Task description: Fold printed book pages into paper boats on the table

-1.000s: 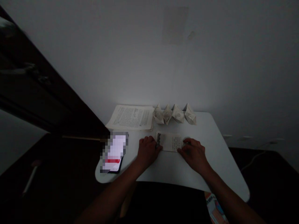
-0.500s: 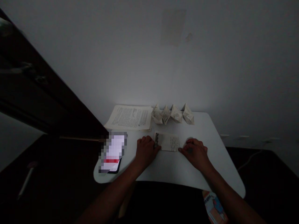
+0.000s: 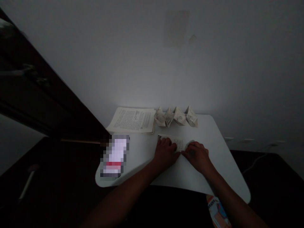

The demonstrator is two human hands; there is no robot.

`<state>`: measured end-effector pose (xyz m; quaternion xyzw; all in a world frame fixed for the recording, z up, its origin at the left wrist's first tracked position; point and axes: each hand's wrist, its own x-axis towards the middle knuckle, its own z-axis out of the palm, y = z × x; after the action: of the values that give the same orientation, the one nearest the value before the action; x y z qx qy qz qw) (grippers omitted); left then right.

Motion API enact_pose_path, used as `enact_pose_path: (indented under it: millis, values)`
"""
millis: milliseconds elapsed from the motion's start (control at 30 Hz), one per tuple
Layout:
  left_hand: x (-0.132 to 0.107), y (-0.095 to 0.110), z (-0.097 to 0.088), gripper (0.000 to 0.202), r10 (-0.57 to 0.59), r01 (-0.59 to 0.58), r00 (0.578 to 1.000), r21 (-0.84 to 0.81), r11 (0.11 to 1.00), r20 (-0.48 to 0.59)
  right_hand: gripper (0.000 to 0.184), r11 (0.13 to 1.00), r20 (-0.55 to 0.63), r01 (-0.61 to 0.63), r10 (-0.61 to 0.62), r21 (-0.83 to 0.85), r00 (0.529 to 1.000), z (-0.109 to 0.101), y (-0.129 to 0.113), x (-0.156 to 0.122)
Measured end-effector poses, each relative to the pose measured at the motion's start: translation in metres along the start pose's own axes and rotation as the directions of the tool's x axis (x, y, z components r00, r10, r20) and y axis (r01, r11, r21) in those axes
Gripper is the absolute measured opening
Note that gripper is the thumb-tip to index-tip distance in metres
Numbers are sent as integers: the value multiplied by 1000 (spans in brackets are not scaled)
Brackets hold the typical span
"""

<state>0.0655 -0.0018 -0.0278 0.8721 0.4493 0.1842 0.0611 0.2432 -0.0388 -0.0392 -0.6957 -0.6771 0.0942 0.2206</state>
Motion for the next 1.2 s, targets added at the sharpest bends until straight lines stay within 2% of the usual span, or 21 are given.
enact_pose_path:
  millis: [133,300,500,767,1200]
  values:
    - [5,5,1,29,2,-1,999,-19,1000,37,21,1000,0,18,-18,-8,1000,-1,0,0]
    - [5,-2,-6,26,21,-18,995,-26,999,93,21,1000,12,9,-9,-5,1000,-1,1,0]
    - [1,-19,-16,24,2,1,990,-20,1000,142,21,1000,33,7,-8,5,999,-2,-1,1]
    - [-12,-49,-28,20,-28,26,988,18,1000,153,22,1000,28,4,-4,0,1000,-2,-1,1]
    - [-23,-72,-47,18,-97,92,981,38,995,166,24,1000,26,0,0,23,1000,-1,0,1]
